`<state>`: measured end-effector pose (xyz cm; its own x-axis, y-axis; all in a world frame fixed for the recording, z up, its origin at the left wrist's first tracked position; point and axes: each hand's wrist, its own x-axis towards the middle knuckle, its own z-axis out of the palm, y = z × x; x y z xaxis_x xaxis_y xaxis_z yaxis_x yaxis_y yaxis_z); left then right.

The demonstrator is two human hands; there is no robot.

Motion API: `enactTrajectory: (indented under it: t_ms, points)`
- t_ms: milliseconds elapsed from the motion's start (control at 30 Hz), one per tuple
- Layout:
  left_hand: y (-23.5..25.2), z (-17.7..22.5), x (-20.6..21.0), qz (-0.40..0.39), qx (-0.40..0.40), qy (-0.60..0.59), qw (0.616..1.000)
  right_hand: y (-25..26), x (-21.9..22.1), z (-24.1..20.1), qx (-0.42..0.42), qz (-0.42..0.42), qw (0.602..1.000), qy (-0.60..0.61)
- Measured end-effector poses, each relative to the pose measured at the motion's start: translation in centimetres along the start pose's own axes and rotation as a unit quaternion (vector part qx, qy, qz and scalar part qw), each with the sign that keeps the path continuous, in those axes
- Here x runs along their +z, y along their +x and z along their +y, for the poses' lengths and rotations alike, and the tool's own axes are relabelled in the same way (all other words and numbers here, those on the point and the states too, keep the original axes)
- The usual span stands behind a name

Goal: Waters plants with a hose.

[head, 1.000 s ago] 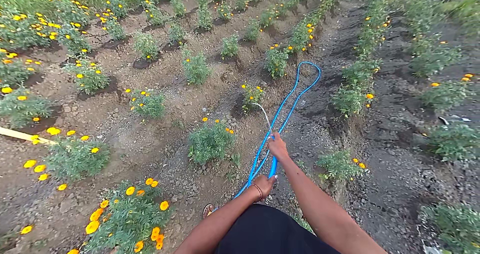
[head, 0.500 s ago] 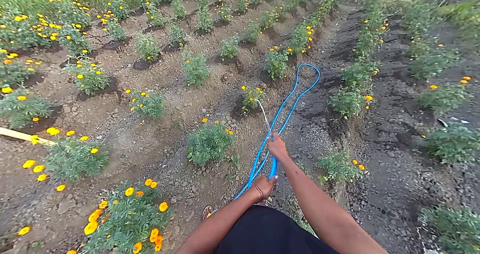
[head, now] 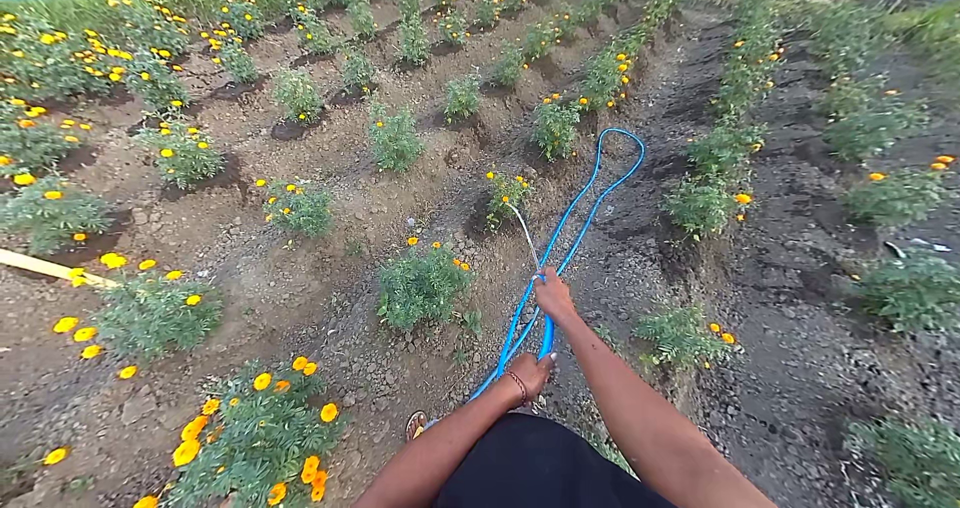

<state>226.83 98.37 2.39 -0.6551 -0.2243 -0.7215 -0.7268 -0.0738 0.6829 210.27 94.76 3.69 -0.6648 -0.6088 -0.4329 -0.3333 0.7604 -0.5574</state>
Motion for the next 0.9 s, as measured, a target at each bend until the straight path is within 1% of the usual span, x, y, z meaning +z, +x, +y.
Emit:
enactTrajectory:
  t_ms: [400, 900]
  points:
    - [-0.3, 0.0, -0.1, 0.003, -0.01, -0.009, 1.0, 0.0, 0.7, -0.2, -0.002, -0.008, 1.0, 0.004]
    - [-0.7, -1.0, 0.0, 0.012, -0.02, -0.035, 0.999, -0.2, 1.7, -1.1, -0.013, -0.05, 0.998, -0.029]
